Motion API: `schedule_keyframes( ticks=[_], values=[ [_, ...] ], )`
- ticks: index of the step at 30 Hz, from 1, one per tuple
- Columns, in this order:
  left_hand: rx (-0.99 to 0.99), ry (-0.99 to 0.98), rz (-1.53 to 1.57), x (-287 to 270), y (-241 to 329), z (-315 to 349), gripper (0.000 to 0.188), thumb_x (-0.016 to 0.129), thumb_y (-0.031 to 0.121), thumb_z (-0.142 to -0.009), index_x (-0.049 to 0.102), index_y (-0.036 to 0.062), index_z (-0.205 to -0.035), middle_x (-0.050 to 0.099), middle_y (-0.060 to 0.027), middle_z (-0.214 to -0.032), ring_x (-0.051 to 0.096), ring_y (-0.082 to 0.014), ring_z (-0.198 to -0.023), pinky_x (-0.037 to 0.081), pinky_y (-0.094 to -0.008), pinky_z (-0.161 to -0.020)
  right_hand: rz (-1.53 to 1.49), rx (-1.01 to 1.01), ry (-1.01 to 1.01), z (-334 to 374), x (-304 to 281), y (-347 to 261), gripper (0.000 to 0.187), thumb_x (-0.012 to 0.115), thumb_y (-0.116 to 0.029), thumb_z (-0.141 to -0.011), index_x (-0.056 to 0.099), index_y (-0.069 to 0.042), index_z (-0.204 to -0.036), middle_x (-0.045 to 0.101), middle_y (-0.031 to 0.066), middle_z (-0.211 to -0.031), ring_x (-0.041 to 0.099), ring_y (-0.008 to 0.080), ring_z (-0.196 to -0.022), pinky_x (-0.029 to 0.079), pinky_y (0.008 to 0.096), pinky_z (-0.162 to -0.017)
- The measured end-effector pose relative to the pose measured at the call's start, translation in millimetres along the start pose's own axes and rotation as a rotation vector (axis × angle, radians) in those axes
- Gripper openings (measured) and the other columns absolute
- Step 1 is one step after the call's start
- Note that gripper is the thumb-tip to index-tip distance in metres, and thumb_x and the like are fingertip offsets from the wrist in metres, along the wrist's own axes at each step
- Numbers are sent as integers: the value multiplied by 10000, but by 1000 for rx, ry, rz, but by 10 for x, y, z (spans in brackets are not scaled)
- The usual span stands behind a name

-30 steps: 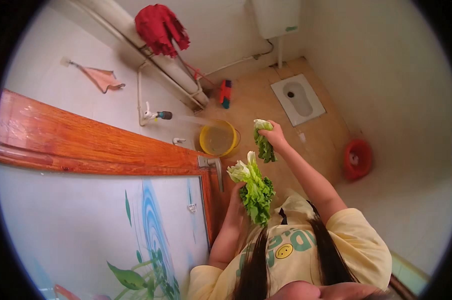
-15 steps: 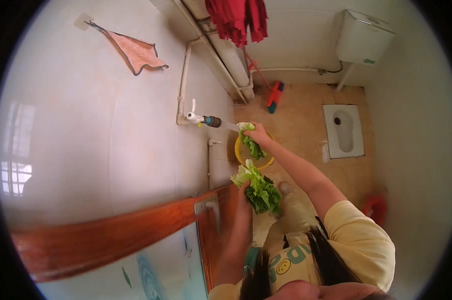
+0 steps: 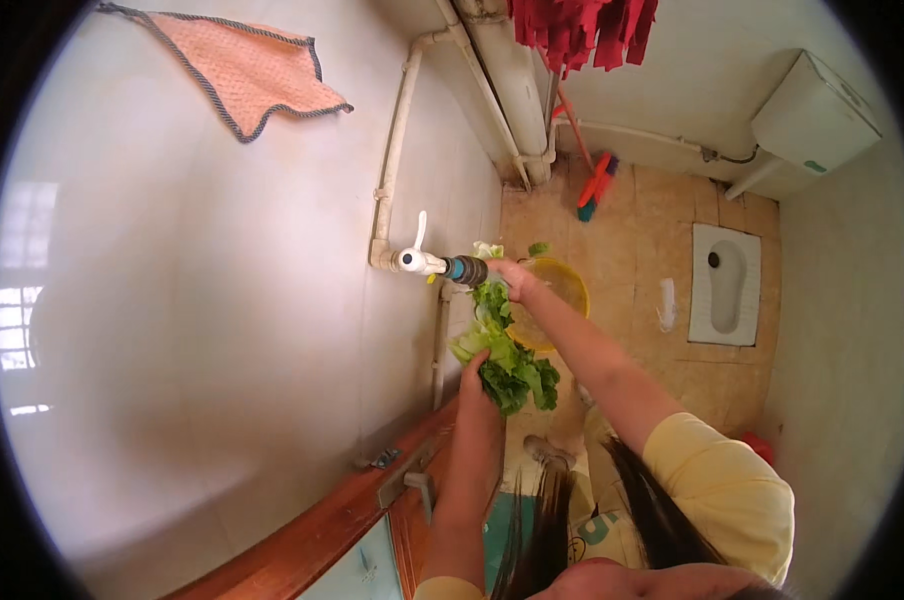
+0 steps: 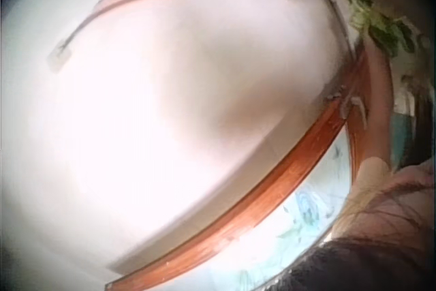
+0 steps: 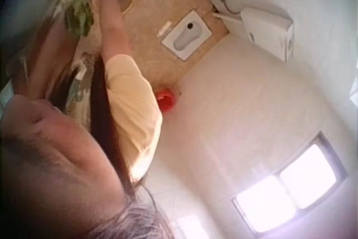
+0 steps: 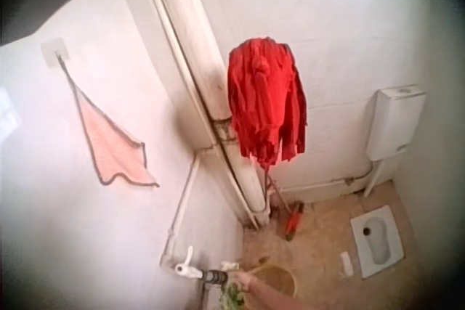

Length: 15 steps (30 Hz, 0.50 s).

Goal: The person washes lettuce leaves under a tap and places them into a frying pan. They repeatedly tear leaves from a head of lettuce, rinse them in a yellow bucket, and transfer the cleaned leaves to the pan on the counter. The person also cleans the cutting board and wipes the countertop.

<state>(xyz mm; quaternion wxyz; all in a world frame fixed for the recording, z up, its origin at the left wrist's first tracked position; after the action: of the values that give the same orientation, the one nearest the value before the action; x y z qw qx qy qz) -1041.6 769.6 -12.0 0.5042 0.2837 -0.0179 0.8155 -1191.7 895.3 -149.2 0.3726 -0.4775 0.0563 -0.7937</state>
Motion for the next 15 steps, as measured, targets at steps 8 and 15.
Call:
schedule_keyframes(
  ticks=[8,15],
  values=[
    [146,-50,-81,-47,96,-708,371,552,184,-807,480,16,-1130,550,-140,-1043,558,-274,-915,469,-402,-752,232,61,54,105,-381,-244,378,621,-203,-714,558,-36,-1048,586,77,-989,571,189,-860,476,322,-720],
    [479,233,-448,608,599,-899,503,663,50,-712,443,5,-1162,533,-118,-1075,533,-227,-976,458,-361,-792,411,-116,103,831,-232,-640,469,673,-156,-716,506,-5,-1127,592,90,-986,569,179,-888,473,312,-770]
  ],
)
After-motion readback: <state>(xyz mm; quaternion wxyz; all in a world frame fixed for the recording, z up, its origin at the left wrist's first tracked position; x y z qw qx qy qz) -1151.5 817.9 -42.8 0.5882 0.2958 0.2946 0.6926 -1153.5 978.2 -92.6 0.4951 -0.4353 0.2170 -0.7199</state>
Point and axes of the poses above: each hand's wrist, its own z-axis away from the middle knuckle, its own x-axis out of the palm, y = z × x, the point moved 4 cm from there along -z, towards the middle knuckle
